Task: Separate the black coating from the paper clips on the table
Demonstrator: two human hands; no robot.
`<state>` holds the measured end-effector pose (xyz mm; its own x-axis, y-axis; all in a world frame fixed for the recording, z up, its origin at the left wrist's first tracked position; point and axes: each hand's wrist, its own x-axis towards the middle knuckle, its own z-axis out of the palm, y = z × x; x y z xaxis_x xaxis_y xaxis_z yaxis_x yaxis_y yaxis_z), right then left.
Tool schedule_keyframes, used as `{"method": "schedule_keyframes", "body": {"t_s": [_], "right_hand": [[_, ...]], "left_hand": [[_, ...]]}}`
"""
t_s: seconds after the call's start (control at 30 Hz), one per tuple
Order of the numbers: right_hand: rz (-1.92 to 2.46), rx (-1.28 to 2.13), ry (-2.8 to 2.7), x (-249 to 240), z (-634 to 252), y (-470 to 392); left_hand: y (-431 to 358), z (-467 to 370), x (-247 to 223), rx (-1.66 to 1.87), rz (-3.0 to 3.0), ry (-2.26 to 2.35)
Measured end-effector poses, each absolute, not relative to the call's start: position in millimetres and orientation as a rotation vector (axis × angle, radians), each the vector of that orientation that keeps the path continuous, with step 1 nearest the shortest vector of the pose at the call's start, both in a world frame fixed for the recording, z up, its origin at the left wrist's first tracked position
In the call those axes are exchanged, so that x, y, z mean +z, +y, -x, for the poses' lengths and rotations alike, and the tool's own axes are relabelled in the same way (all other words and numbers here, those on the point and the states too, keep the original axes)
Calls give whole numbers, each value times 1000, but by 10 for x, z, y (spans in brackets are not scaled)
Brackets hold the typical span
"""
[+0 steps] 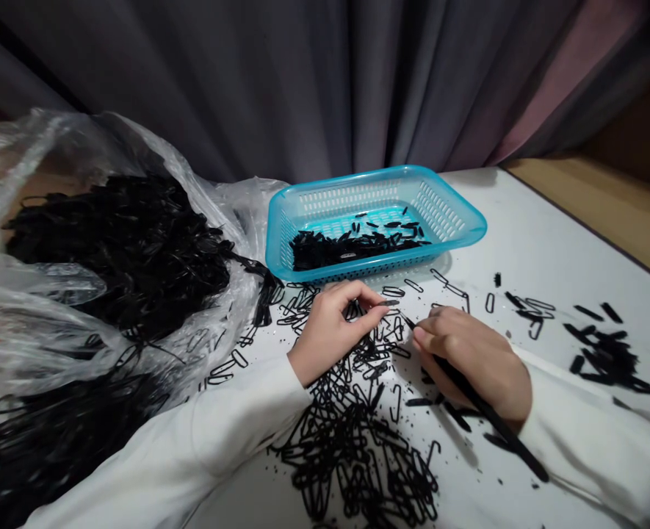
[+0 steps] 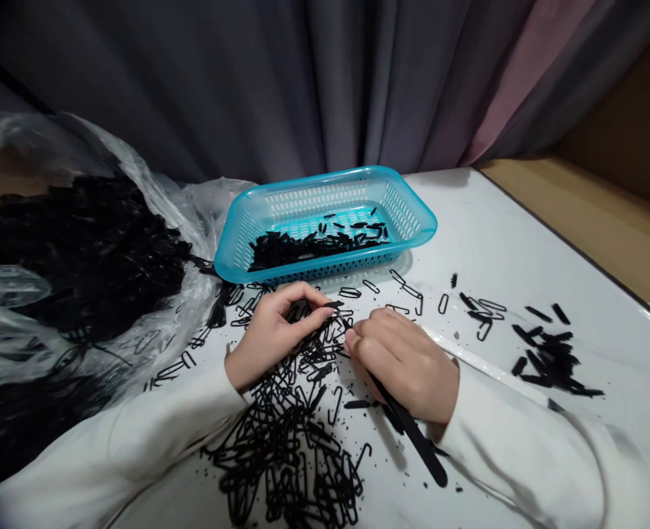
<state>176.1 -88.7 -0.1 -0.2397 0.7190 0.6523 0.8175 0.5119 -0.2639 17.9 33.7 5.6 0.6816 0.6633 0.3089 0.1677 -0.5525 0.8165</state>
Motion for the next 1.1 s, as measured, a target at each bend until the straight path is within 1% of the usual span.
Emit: {"method": "schedule_keyframes", "body": {"t_s": [0.27, 1.1], "right_hand": [[1224, -109, -2027, -8, -1784, -885], [1181, -96, -2049, 0, -1799, -866]], "left_hand": [[323, -177, 68, 829, -2186, 591], [321, -166, 75, 816, -2261, 556]]}}
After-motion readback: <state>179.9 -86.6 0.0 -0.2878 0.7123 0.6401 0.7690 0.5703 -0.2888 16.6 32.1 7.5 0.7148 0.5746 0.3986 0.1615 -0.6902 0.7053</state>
